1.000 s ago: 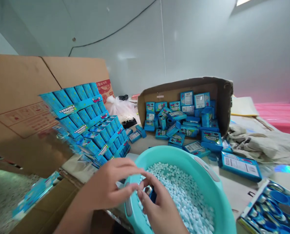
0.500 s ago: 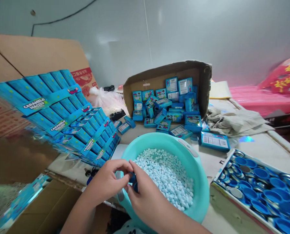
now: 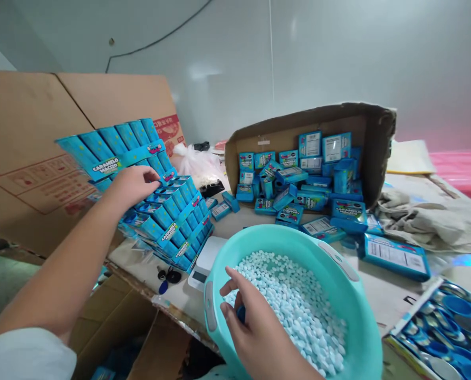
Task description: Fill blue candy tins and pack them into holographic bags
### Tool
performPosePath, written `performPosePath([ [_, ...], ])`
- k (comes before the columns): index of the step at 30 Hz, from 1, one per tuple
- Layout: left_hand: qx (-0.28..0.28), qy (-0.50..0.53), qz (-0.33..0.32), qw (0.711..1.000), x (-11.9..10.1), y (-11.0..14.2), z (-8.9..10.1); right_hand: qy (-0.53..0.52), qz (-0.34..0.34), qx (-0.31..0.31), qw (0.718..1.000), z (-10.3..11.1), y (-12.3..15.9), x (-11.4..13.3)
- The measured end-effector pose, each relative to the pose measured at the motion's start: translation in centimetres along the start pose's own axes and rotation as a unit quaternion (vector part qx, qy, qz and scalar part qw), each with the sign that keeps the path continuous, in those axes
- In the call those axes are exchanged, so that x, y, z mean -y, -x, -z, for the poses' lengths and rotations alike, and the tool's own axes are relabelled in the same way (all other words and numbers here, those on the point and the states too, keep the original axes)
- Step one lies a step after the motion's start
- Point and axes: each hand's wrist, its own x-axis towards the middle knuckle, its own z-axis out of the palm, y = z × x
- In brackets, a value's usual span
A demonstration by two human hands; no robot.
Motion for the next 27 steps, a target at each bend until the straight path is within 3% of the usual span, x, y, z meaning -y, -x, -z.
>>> performPosePath([
  [5,0.087,-0.052,-0.008,0.995,1.9,-3.2,-2.3,-0.006,-0.004,-0.002,1.000,0.2,-0.2,-0.7],
  [12,0.101,-0.190,-0.099,0.971,1.9,-2.6,-2.6,0.001,0.013,0.023,1.000,0.0,-0.3,-1.4],
  [15,0.105,-0.170,-0.115,0.973,2.0,-1.4,-2.8,0.000,0.010,0.018,1.000,0.1,-0.2,-1.2],
  [24,0.045,-0.070,-0.119,0.989,2.0,0.4,-2.8,0.005,0.042,0.012,0.999,0.3,-0.6,-0.9],
  [27,0.074,-0.048,-0.070,0.994,1.9,0.5,-2.4,0.005,0.028,0.006,1.000,0.3,-0.5,-0.8],
])
